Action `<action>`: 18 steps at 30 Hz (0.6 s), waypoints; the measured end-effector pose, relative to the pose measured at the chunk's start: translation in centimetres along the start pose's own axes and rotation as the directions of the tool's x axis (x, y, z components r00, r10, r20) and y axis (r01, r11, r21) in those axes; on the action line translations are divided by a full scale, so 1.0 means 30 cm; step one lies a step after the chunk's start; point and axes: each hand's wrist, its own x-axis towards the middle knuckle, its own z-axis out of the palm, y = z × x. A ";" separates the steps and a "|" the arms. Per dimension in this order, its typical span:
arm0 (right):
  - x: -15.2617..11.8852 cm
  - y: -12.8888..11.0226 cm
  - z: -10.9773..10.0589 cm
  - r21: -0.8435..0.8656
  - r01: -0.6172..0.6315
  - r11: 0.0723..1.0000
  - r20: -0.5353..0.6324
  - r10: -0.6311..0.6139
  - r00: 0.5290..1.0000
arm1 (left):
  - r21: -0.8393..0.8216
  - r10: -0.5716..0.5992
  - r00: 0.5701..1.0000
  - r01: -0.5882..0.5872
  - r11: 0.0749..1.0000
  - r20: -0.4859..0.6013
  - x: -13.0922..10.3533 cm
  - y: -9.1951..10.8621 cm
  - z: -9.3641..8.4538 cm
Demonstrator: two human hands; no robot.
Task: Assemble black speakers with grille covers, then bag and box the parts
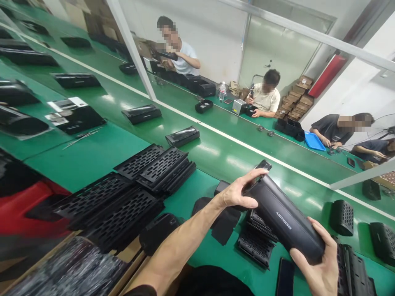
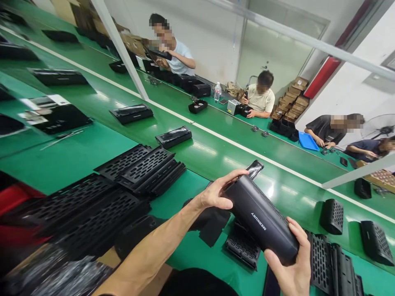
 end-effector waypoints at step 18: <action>0.143 0.013 0.087 -0.197 0.336 0.921 0.362 -0.250 0.898 | -0.443 -0.224 0.919 0.062 0.894 -0.323 -0.213 -0.281 0.179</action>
